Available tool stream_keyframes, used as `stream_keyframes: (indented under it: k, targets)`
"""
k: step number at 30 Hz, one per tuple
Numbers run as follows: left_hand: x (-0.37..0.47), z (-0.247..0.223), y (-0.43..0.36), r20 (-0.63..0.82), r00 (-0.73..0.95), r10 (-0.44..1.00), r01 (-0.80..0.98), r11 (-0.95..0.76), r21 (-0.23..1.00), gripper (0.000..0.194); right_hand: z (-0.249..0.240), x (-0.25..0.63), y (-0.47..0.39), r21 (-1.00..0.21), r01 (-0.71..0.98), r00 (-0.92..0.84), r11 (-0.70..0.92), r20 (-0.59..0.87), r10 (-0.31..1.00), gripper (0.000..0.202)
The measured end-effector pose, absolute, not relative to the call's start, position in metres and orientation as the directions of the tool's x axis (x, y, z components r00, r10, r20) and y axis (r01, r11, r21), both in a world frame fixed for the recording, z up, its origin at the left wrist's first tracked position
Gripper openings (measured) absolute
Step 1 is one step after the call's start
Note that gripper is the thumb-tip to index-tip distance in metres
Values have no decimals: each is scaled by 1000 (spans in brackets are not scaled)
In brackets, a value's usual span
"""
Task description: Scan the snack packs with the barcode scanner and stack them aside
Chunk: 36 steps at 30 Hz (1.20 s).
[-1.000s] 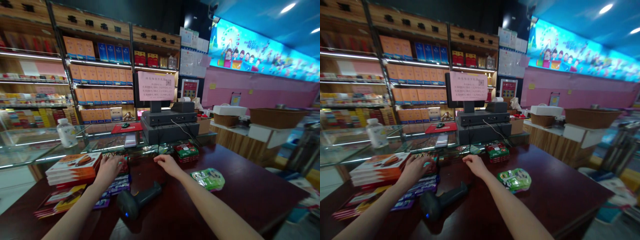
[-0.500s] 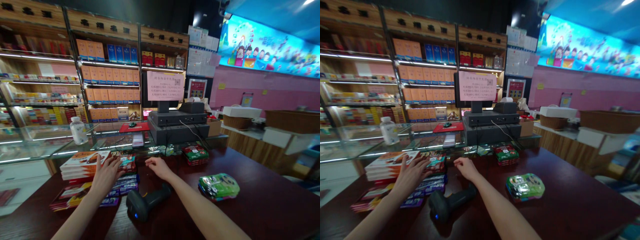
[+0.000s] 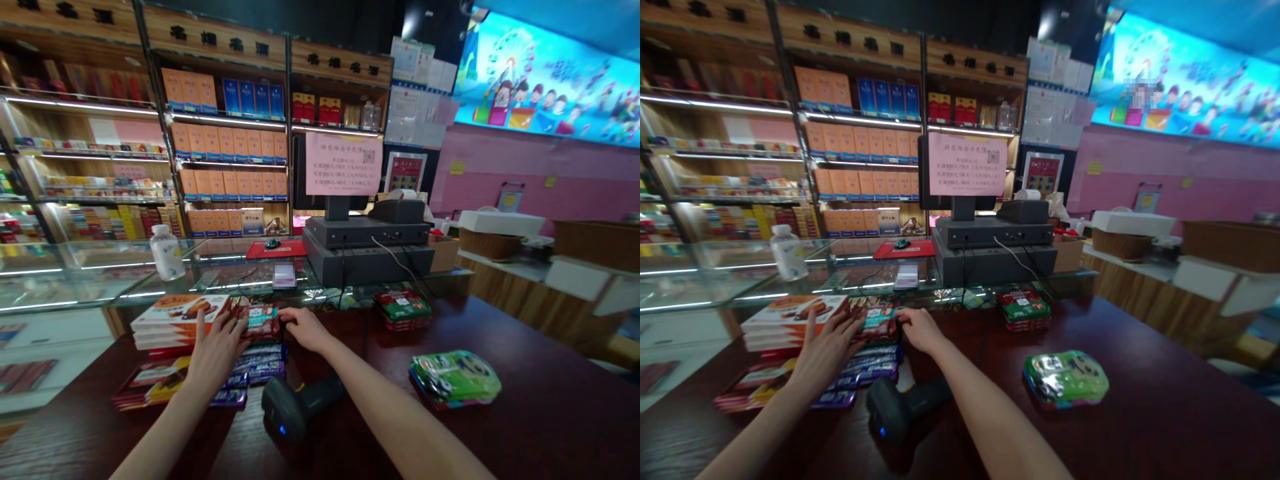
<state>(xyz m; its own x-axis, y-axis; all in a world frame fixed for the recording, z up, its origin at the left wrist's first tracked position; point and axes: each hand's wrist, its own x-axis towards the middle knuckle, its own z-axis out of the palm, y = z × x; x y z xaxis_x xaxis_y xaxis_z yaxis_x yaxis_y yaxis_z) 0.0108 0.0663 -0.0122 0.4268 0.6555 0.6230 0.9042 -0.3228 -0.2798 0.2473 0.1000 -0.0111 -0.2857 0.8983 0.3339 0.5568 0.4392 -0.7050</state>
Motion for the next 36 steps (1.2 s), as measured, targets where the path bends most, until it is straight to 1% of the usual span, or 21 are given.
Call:
stream_keyframes:
  k: [5,10,15,20,24,27,32,36]
  targets:
    - [8,-17,68,645,424,636,904,-340,-260,33,-16,244,103,-647,596,-314,476,358,879,53]
    - [1,-24,74,628,463,626,883,-390,-263,39,-19,245,101,-609,655,-308,448,327,894,52]
    - [-1,-27,75,615,501,609,854,-462,-238,44,-20,254,96,-605,652,-289,456,357,888,54]
    - [5,-27,75,613,528,588,834,-495,-244,49,-18,267,91,-652,641,-242,405,329,913,54]
    - [9,-26,74,614,551,564,812,-530,-242,47,-16,273,86,-641,655,-214,401,351,912,40]
    - [12,-24,71,613,561,555,799,-558,-226,44,-16,277,82,-626,652,-211,427,391,896,31]
    - [14,-22,67,676,519,523,803,-570,-176,32,-14,287,73,-624,611,-225,487,453,863,27]
    - [18,-15,62,679,525,512,790,-591,-165,26,-13,296,66,-621,589,-228,518,487,843,27]
